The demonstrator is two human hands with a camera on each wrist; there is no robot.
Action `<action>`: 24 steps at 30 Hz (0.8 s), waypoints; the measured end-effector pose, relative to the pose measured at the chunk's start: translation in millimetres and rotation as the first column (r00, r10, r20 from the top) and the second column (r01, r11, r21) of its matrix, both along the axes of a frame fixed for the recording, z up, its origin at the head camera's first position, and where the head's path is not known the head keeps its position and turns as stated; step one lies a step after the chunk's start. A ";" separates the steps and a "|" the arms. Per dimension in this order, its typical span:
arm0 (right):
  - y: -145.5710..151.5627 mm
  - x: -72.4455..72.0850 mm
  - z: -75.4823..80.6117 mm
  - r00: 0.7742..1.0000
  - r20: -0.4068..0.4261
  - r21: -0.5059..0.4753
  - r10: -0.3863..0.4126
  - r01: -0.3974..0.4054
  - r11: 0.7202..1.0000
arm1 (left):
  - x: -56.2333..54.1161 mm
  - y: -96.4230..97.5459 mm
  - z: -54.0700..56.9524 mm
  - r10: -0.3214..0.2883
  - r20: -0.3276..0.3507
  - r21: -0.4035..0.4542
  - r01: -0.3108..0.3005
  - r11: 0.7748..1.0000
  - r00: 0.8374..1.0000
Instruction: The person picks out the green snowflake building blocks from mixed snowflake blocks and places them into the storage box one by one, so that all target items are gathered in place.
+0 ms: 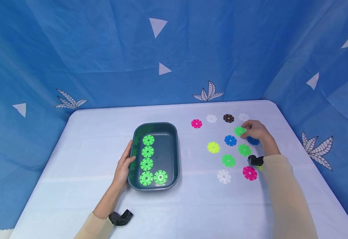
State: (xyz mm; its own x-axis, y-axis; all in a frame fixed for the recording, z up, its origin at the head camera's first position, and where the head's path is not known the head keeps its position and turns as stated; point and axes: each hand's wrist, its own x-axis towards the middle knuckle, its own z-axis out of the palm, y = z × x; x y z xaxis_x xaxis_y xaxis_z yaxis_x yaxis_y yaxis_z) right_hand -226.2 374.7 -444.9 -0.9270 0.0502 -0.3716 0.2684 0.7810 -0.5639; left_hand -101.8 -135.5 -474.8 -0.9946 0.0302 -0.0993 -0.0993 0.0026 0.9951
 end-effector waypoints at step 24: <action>4.2 2.9 19.2 0.997 -0.017 -0.148 -0.074 0.071 0.987 | 0.1 -0.8 0.9 0.001 -0.001 -0.016 -0.001 1.000 1.000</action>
